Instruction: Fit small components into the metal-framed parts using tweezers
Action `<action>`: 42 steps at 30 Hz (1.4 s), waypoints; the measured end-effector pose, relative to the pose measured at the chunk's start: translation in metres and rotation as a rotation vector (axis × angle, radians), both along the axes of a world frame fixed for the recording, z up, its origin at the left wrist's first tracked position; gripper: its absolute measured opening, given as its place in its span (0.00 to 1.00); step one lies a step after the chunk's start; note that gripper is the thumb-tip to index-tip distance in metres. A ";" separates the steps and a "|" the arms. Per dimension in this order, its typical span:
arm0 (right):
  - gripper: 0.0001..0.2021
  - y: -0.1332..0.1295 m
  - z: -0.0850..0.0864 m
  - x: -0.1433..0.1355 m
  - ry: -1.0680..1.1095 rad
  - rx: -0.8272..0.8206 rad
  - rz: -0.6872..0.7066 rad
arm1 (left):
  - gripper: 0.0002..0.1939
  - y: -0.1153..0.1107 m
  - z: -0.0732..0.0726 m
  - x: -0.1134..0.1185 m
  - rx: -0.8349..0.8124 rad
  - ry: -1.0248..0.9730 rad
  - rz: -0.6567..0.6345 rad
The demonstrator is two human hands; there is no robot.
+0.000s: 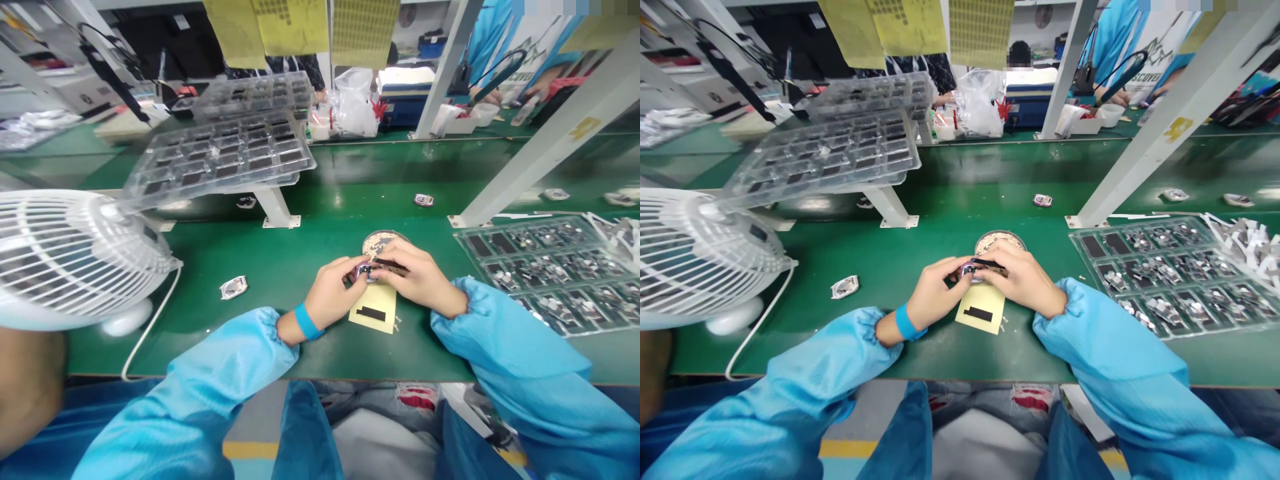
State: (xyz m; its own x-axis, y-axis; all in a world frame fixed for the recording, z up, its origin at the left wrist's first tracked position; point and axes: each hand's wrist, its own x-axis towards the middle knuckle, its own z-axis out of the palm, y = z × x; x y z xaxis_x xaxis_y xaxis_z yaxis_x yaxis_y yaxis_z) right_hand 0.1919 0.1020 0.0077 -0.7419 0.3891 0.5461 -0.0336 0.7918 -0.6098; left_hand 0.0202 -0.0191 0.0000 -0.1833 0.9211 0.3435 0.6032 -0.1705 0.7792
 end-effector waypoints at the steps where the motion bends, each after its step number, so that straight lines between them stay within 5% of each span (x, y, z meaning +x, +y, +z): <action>1: 0.10 -0.001 -0.001 0.000 -0.013 0.004 0.004 | 0.16 0.000 0.000 0.000 0.005 0.017 -0.001; 20: 0.05 -0.004 -0.001 -0.001 -0.111 -0.002 0.088 | 0.17 -0.001 0.000 0.000 -0.009 0.053 -0.011; 27: 0.07 0.016 0.006 0.010 -0.042 0.019 -0.282 | 0.14 0.000 0.002 -0.002 -0.043 -0.101 0.025; 33: 0.13 0.003 0.006 0.005 -0.054 0.027 0.013 | 0.14 0.002 0.001 -0.001 -0.094 -0.239 0.002; 42: 0.08 0.003 0.001 0.002 -0.042 0.067 0.036 | 0.14 0.003 -0.001 -0.003 -0.146 -0.264 -0.002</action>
State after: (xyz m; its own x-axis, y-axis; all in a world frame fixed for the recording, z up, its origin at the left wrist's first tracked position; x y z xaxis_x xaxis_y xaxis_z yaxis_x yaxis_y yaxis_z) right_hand 0.1937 0.1049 0.0087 -0.7774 0.3254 0.5383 -0.0381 0.8298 -0.5567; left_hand 0.0171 -0.0163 -0.0009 -0.2472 0.9576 0.1483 0.3758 -0.0463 0.9255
